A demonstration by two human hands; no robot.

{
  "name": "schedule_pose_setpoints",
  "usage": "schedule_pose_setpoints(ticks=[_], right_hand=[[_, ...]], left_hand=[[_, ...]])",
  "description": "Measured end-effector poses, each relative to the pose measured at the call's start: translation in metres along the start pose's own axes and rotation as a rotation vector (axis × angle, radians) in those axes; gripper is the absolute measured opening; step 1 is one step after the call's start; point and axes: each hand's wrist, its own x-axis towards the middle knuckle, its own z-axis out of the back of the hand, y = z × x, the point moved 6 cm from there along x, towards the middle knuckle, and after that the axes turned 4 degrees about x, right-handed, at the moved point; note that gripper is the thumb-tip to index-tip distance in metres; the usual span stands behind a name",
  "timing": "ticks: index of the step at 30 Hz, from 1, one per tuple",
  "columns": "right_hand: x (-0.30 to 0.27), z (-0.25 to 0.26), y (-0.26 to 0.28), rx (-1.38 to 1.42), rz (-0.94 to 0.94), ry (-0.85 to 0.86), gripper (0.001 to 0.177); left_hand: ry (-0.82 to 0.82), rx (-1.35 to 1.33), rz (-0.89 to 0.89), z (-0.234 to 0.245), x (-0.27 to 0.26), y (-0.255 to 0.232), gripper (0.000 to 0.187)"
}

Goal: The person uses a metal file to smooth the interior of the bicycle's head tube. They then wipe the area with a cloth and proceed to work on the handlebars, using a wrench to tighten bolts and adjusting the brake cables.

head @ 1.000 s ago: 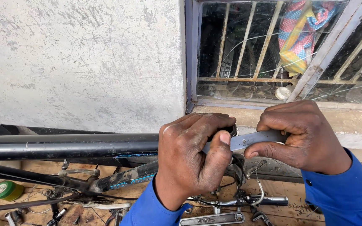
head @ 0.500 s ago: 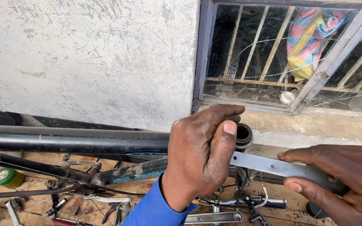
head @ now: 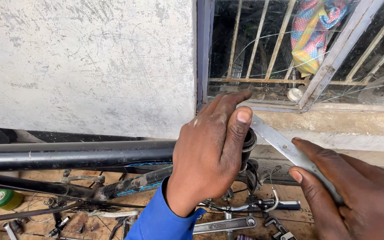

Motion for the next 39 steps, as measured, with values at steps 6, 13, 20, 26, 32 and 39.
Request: schedule_pose_setpoints(ticks=[6, 13, 20, 26, 32, 39], right_hand=[[0.005, -0.009, -0.005, -0.184, -0.012, 0.056, 0.059], [0.002, 0.000, 0.009, 0.093, -0.122, -0.093, 0.046], [-0.001, -0.007, -0.004, 0.179, -0.184, -0.034, 0.053], [-0.001, -0.004, 0.001, 0.065, -0.121, -0.064, 0.050], [-0.007, -0.004, 0.011, 0.053, -0.025, -0.125, 0.039], [-0.029, -0.054, 0.010, 0.045, -0.187, -0.238, 0.047]], left_hand=[[0.020, 0.030, -0.007, -0.003, 0.004, 0.004, 0.062], [0.028, -0.063, -0.002, 0.001, 0.005, 0.004, 0.063], [0.009, -0.068, -0.031, 0.001, 0.008, 0.008, 0.061], [0.034, 0.035, -0.021, -0.006, 0.008, 0.010, 0.059], [0.042, 0.088, 0.047, -0.010, 0.009, 0.011, 0.057], [0.096, 0.280, 0.251, -0.024, 0.015, 0.009, 0.028]])
